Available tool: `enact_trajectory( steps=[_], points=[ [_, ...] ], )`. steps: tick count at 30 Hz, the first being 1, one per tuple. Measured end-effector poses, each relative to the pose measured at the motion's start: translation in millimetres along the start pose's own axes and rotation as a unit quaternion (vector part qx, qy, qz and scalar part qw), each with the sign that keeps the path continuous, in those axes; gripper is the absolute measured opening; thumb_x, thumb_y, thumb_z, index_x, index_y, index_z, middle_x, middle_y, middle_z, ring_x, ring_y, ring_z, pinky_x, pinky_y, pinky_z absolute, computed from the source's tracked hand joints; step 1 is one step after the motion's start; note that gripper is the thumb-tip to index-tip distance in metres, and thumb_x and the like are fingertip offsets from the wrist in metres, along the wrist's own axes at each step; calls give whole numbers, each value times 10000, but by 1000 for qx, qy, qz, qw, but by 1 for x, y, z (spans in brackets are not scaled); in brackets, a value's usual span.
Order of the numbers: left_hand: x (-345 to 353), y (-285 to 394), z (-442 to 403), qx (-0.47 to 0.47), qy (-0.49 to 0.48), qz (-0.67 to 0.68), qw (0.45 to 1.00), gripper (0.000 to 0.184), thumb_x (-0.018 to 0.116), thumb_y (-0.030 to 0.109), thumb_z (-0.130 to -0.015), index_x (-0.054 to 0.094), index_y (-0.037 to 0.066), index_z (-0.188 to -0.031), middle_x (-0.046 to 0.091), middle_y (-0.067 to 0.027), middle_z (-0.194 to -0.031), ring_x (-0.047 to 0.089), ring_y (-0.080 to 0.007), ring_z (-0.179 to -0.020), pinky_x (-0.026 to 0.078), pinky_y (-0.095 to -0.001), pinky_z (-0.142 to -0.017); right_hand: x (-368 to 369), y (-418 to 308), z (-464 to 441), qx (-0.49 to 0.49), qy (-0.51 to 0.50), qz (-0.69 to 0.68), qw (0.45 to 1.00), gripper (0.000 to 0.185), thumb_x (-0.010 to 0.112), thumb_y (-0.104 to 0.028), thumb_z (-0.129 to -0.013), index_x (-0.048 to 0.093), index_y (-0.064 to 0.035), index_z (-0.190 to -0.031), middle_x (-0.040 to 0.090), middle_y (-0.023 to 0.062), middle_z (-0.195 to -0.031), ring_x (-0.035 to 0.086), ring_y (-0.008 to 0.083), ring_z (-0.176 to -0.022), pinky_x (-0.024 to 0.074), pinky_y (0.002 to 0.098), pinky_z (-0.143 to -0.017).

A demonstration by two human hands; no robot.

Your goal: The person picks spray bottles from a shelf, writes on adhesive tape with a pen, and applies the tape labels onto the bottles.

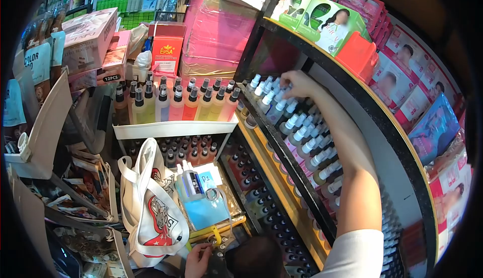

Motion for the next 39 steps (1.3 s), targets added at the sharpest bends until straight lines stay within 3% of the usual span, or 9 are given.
enact_trajectory(
  steps=[7, 17, 20, 21, 25, 28, 31, 35, 39],
  points=[
    [3, 0, 1, 6, 1, -22, 1000, 244, 483, 184, -877, 544, 15, -1041, 595, -138, -933, 565, -257, -852, 435, -308, -737, 37, 0, 8, 23, -82, 2, 996, 389, 795, -201, -498, 650, -33, -818, 636, 137, -800, 608, 257, -766, 469, 343, -696],
    [4, -27, 0, -19, 20, 24, 999, 161, 530, 143, -852, 562, 7, -933, 569, -86, -689, 543, -156, -616, 427, -267, -578, 14, 4, 7, 91, 31, 15, 995, 443, 758, -248, -578, 608, -2, -916, 621, 159, -866, 601, 268, -784, 479, 350, -718],
    [-18, -16, 2, 57, 76, -29, 995, 161, 522, 136, -857, 563, 11, -950, 557, -103, -683, 519, -169, -600, 413, -271, -565, -21, -53, 18, 34, 53, 201, 978, 254, 654, -176, -721, 610, -15, -911, 621, 142, -839, 606, 262, -765, 490, 325, -694],
    [-25, -20, 2, 24, 56, -40, 997, 172, 522, 135, -858, 563, 7, -966, 552, -94, -679, 484, -141, -574, 399, -255, -552, -25, -75, 21, 66, -68, 189, 977, 355, 626, -210, -756, 531, -49, -1058, 625, 134, -889, 606, 263, -759, 479, 327, -665],
    [-45, -17, 15, -38, 54, 16, 998, 195, 480, 142, -890, 561, 10, -1009, 609, -28, -832, 524, -65, -716, 418, -206, -648, -30, -258, 79, 11, -226, -73, 971, 236, 632, -210, -753, 627, -18, -891, 634, 103, -775, 600, 204, -675, 478, 302, -618],
    [-55, -7, 20, -20, 70, 93, 993, 196, 483, 138, -888, 556, 14, -1021, 597, -14, -816, 505, -52, -694, 409, -193, -629, 18, -353, 121, -223, -365, -209, 879, 201, 638, -155, -745, 624, -12, -885, 642, 83, -797, 615, 169, -713, 492, 281, -653],
    [-63, 9, 30, -26, 61, 43, 997, 197, 488, 125, -881, 551, 15, -1032, 596, -22, -829, 506, -54, -674, 409, -190, -618, 136, -425, 172, -290, -512, -310, 747, 219, 581, -200, -769, 628, -26, -893, 642, 84, -787, 595, 163, -652, 479, 293, -620],
    [-66, 2, 42, -27, 66, 42, 997, 194, 490, 116, -875, 550, 13, -1029, 608, -32, -857, 534, -63, -679, 420, -193, -624, 320, -472, 247, -81, -666, -202, 714, 318, 574, -198, -737, 595, -50, -1017, 589, 97, -1018, 589, 179, -849, 470, 330, -799],
    [-71, 2, 53, 34, 90, -3, 995, 190, 495, 112, -872, 552, 17, -1026, 612, -34, -858, 550, -68, -688, 426, -195, -633, 510, -510, 322, -48, -456, -258, 851, 375, 381, -154, -831, 438, -94, -1197, 388, 148, -1287, 418, 289, -1161, 391, 350, -922]
  ],
)
Point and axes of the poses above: each hand's wrist, its own z-axis away from the middle knuckle, its own x-axis out of the palm, y = z × x, the point moved 7 cm from there along -z, towards the middle knuckle
